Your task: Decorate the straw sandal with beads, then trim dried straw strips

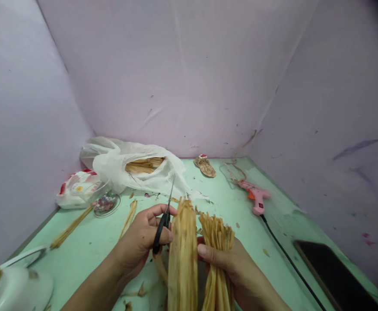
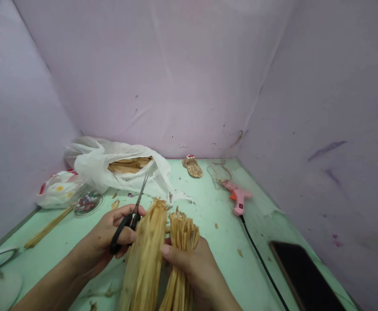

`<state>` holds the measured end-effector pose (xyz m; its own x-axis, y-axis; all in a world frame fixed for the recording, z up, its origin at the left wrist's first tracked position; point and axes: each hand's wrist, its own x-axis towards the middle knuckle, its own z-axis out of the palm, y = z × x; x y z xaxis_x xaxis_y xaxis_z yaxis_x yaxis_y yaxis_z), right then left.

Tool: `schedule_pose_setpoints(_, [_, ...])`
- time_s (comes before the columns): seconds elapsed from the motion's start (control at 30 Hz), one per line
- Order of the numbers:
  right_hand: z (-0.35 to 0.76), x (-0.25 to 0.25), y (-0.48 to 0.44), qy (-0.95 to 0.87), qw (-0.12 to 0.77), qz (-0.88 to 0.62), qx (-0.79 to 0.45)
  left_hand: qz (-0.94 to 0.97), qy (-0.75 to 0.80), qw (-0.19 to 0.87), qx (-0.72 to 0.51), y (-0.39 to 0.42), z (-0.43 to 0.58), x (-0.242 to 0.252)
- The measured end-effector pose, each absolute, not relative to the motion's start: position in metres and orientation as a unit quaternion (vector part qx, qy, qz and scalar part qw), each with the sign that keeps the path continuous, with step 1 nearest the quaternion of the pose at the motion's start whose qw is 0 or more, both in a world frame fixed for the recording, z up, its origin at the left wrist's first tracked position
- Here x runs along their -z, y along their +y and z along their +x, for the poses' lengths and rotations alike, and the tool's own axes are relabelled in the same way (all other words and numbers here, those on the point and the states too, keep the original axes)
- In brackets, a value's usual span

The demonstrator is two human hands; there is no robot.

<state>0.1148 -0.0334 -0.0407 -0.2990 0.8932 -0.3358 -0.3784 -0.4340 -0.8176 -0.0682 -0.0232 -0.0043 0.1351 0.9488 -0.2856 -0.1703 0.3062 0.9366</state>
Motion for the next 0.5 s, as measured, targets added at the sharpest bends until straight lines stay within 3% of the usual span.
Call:
schedule_pose_setpoints(0.27, [0.108, 0.038, -0.039, -0.343, 0.424, -0.366, -0.754, 0.35, 0.445, 0.697, -0.441, -0.031, -0.05, 0.006])
schedule_pose_setpoints(0.5, [0.119, 0.042, -0.033, -0.298, 0.429, -0.428, -0.737, 0.418, 0.572, 0.583, -0.397, -0.018, -0.092, -0.011])
